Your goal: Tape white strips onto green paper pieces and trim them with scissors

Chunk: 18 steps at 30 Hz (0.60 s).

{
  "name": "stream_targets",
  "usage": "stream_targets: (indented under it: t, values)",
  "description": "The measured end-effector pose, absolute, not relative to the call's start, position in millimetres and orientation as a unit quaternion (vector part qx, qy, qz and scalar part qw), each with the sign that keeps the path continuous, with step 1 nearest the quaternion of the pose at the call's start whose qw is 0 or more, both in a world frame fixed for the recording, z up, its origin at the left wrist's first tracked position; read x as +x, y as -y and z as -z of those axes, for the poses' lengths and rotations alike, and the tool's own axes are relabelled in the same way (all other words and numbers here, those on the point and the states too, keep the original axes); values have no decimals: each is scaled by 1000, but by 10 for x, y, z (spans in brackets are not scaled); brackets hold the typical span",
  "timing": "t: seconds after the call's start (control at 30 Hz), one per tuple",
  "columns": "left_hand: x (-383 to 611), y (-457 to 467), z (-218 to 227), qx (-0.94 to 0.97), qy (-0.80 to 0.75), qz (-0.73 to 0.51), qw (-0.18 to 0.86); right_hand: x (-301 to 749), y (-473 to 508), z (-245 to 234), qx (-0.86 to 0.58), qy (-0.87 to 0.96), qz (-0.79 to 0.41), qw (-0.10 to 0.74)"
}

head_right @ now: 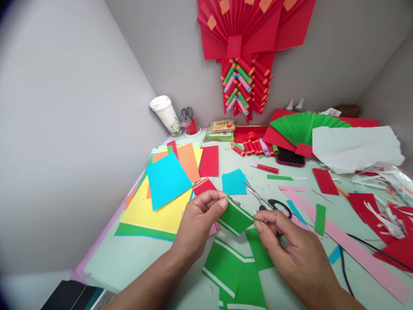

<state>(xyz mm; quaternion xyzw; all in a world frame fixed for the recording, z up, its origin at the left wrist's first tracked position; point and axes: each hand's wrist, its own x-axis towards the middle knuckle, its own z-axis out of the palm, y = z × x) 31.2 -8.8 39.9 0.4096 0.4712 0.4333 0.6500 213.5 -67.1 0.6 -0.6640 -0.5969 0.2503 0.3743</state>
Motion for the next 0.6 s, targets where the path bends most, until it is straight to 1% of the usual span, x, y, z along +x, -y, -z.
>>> stream_targets:
  t: [0.27,0.47,0.6]
  values:
    - [278,47,-392,506,-479,-369,615,2146,652,-15,-626,648,-250,353]
    - [252,44,-445,514,-515,-335,599,2270,572,57,-602,688,-226,337]
    - [219,18,-427,544,-474,-322,613,2276,567,45,-608,686,-230,327]
